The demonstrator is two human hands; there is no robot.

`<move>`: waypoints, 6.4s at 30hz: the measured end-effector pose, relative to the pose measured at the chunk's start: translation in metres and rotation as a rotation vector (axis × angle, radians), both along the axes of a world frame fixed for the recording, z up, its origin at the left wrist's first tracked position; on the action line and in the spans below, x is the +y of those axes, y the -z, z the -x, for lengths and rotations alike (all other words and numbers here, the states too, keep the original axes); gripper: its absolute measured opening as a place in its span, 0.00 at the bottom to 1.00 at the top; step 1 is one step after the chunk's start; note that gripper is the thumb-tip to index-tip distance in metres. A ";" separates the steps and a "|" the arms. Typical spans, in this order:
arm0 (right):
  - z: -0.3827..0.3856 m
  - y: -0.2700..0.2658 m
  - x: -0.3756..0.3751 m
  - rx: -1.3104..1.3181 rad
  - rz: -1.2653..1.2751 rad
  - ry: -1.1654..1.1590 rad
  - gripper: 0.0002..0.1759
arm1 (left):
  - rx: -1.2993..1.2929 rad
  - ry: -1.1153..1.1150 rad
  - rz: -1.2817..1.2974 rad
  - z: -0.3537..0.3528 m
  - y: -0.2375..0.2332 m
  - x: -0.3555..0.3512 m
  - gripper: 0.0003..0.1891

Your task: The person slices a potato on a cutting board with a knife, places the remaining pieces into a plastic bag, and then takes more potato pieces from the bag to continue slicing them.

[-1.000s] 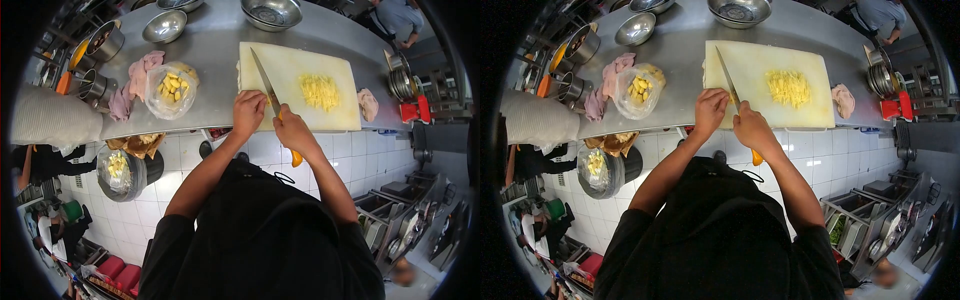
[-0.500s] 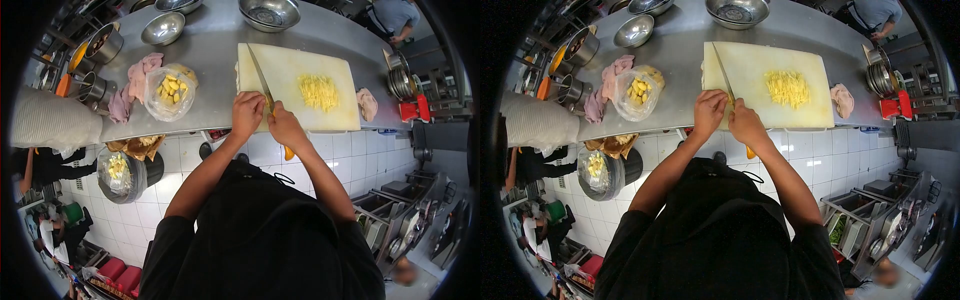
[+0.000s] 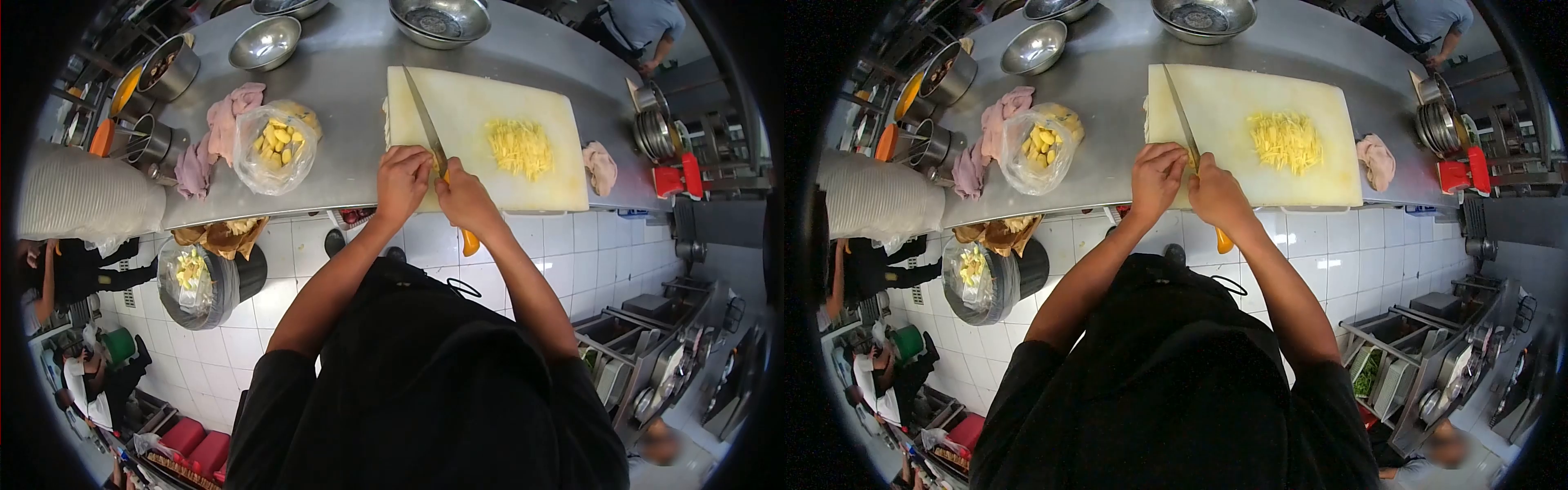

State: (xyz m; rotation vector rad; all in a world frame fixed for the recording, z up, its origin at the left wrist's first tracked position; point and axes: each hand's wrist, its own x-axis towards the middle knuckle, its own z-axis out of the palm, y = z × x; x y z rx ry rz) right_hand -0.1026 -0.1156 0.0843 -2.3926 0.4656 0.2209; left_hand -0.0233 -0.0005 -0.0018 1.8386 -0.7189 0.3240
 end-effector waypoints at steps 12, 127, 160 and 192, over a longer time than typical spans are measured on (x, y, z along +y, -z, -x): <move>0.002 -0.002 0.003 0.004 -0.005 0.009 0.13 | 0.011 0.005 -0.008 0.000 0.000 0.001 0.04; 0.002 -0.058 0.006 0.226 -0.148 0.058 0.19 | -0.040 -0.009 -0.016 -0.002 0.005 -0.003 0.03; 0.002 -0.059 0.009 0.201 -0.149 0.073 0.18 | -0.047 -0.018 -0.032 -0.002 0.005 -0.002 0.03; -0.003 -0.018 0.003 0.114 -0.140 0.070 0.13 | 0.018 -0.028 -0.010 -0.001 0.003 -0.005 0.03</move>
